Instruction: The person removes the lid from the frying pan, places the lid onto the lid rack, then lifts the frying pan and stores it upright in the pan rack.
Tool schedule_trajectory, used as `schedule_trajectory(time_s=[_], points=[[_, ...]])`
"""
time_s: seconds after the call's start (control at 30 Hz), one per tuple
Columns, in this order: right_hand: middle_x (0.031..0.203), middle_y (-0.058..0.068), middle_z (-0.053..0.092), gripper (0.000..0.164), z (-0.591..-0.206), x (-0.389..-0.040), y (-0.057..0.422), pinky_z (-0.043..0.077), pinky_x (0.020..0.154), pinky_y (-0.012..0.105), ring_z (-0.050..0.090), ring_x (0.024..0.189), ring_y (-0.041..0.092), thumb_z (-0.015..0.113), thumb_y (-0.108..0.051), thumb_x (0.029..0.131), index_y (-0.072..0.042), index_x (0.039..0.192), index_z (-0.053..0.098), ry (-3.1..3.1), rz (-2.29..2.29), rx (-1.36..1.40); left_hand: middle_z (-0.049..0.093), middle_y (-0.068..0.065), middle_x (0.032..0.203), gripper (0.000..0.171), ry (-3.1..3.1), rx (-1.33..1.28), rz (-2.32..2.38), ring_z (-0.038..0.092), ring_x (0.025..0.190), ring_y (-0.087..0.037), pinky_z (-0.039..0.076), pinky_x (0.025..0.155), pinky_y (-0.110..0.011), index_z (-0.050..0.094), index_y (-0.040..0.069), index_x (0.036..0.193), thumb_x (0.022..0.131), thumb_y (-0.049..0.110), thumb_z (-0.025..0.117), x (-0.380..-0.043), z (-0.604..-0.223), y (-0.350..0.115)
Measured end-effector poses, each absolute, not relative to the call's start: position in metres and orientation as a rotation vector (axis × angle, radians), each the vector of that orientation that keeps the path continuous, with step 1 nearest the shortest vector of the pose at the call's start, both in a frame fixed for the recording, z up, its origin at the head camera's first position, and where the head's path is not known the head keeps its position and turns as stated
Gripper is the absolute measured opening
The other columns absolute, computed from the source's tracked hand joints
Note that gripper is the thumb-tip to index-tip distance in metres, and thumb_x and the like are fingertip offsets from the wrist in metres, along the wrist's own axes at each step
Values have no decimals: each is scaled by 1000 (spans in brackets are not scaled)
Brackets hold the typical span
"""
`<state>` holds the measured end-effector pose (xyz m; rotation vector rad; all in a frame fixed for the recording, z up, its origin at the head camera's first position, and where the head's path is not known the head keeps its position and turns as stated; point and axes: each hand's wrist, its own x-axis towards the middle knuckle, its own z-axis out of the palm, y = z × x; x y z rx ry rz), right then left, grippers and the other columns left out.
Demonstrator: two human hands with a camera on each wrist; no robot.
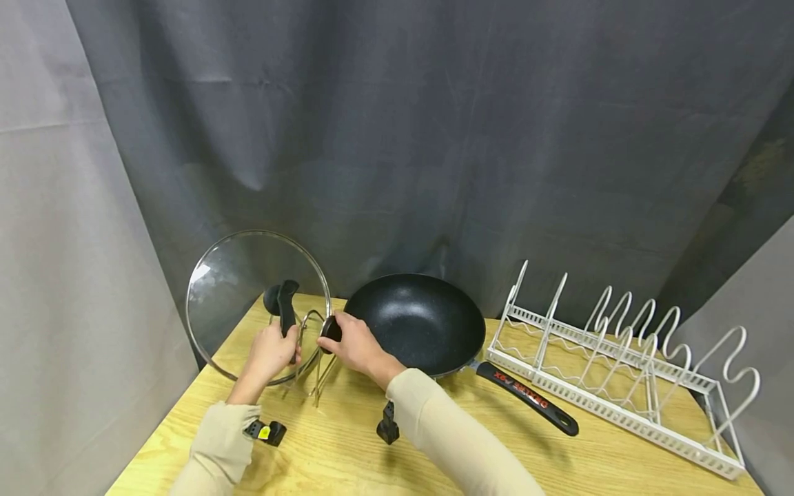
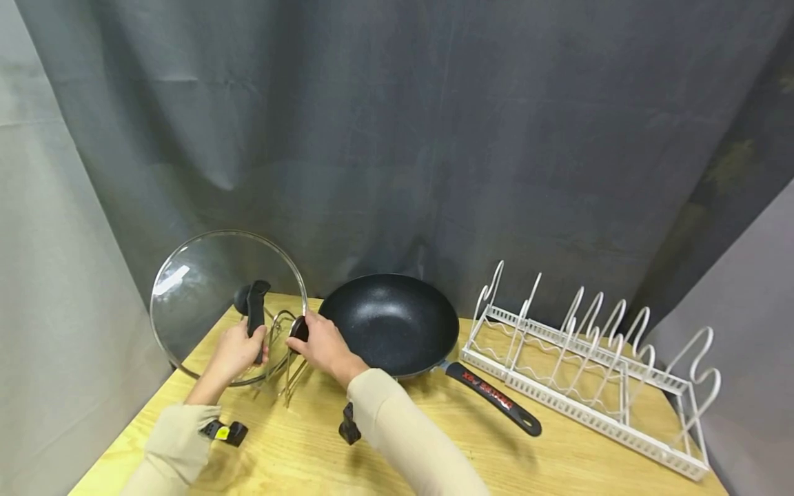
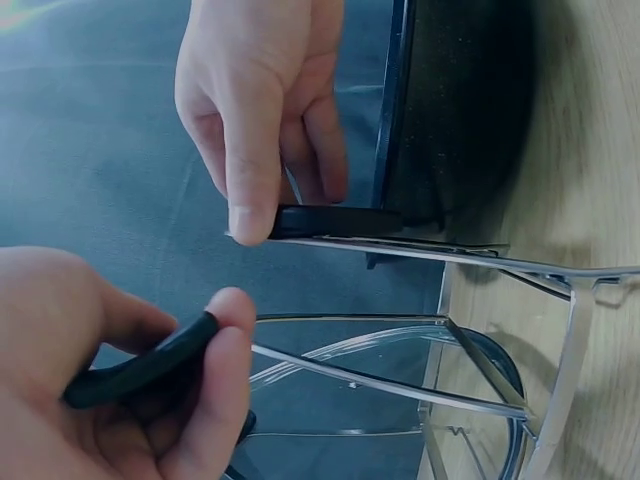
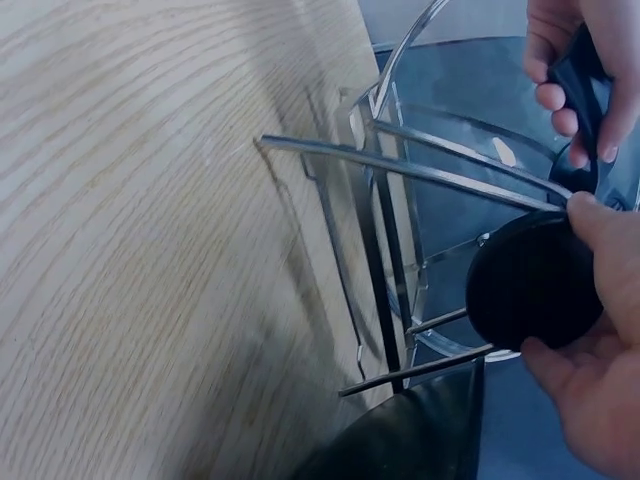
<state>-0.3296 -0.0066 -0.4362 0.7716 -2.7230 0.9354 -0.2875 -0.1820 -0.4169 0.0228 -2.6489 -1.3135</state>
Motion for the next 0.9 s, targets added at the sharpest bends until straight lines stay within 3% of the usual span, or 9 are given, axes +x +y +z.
schedule_trajectory(time_s=[0.13, 0.23, 0.37, 0.67, 0.9], points=[[98, 0, 59, 39, -435, -329, -9, 47, 65, 26, 59, 84, 13, 63, -42, 90, -13, 113, 55, -2747, 904, 757, 62, -3, 60, 22, -2674, 33, -1223, 62, 52, -20, 45, 51, -30, 55, 2, 92, 99, 21, 45, -286, -414, -185], [116, 7, 60, 51, -436, -326, -9, 50, 80, 31, 59, 102, 19, 62, -43, 90, -8, 127, 51, -2782, 865, 728, 60, -2, 56, 23, -2706, 27, -1121, 58, 48, -17, 43, 49, -31, 55, 1, 90, 98, 21, 47, -283, -413, -188], [133, 13, 51, 64, -435, -324, -7, 45, 94, 38, 51, 119, 26, 61, -43, 91, -4, 139, 43, -2800, 834, 697, 56, -4, 56, 23, -2696, 1, -952, 53, 46, -18, 38, 45, -32, 57, 1, 85, 95, 21, 52, -281, -408, -190], [139, 13, 46, 64, -419, -317, 15, 36, 103, 41, 43, 128, 28, 57, -44, 93, -3, 140, 41, -2805, 774, 722, 62, -7, 67, 23, -2701, 26, -753, 54, 53, -20, 40, 45, -33, 61, 3, 81, 91, 23, 58, -276, -392, -192], [133, 11, 50, 57, -402, -308, 43, 36, 103, 41, 44, 126, 28, 57, -43, 93, -5, 135, 48, -2791, 691, 718, 63, -9, 68, 22, -2636, 78, -632, 58, 58, -29, 43, 46, -42, 64, 8, 80, 91, 27, 58, -273, -372, -199]])
